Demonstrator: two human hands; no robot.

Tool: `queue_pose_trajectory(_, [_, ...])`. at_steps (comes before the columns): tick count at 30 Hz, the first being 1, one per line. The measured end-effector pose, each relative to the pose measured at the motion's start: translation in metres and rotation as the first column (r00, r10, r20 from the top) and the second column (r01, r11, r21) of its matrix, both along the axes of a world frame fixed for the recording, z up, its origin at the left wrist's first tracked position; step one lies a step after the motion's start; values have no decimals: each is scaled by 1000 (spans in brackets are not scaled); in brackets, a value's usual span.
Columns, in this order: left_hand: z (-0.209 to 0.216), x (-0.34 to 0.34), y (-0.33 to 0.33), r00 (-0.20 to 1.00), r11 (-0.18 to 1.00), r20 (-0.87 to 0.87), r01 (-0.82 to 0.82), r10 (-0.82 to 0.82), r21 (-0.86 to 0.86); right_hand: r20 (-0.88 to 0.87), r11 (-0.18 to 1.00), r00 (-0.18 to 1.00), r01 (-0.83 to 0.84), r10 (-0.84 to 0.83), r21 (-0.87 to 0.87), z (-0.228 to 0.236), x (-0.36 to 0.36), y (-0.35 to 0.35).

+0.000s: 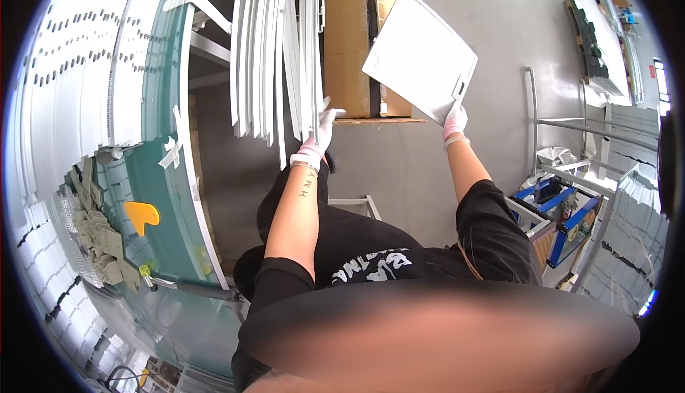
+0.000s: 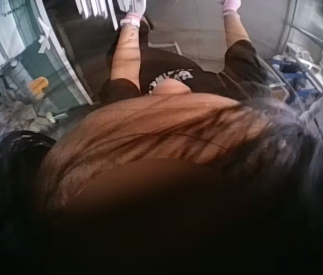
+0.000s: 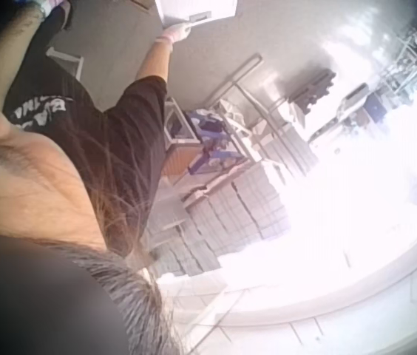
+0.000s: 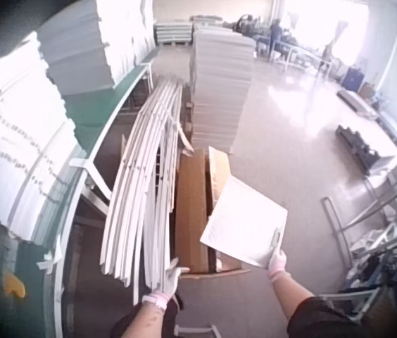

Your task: Assembling industrial mesh filters by attaching metal brackets and securing them with an electric screwdriver.

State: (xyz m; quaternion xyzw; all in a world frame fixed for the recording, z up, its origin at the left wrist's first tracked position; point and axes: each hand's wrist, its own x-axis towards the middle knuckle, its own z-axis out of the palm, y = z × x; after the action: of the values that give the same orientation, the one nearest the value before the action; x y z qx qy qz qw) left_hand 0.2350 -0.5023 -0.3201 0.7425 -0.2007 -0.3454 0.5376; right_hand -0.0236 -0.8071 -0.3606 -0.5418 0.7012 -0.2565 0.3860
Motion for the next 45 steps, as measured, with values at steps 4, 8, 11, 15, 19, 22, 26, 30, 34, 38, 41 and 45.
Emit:
queue_pose_trajectory(4, [4,11,4,816,973,-541,229,-201,-17,-95,989,994,-59,47,-136,13,-12,-15])
queue_pose_trajectory(8, [54,-7,-15,654,537,18,606,-757,586,-227,945,974,-89,17,-314,34,-24,-26])
queue_pose_trajectory(11, [51,-17,-14,617,549,202,445,-760,708,-198,915,980,-85,6,-394,44,-25,-36])
queue_pose_trajectory(15, [42,-29,-14,548,551,325,317,-771,772,-239,948,970,-122,50,-295,49,-48,-52])
queue_pose_trajectory(19, [33,-37,-3,809,873,414,230,-417,429,-260,953,960,-173,107,-247,45,-58,-49])
queue_pose_trajectory(22, [8,-27,4,971,911,81,178,-223,373,-278,929,933,-295,229,-222,40,-24,-31])
queue_pose_trajectory(26, [3,-32,-9,980,964,-33,-185,195,188,-310,900,882,-411,353,-143,37,36,7])
queue_pose_trajectory(30, [-10,-27,-2,955,960,-98,-277,279,34,-186,900,884,-437,429,2,30,35,21])
queue_pose_trajectory(34, [6,-29,-4,969,988,195,-151,152,-20,-52,885,885,-465,463,-27,14,15,34])
queue_pose_trajectory(38, [64,-27,-20,888,998,457,-59,49,9,111,883,876,-466,469,-53,20,18,32])
queue_pose_trajectory(41, [65,-18,-11,899,980,436,-125,46,155,148,898,891,-438,429,40,24,28,32])
queue_pose_trajectory(45, [57,-13,-7,737,942,675,-240,20,234,161,889,876,-458,455,-24,16,32,29])
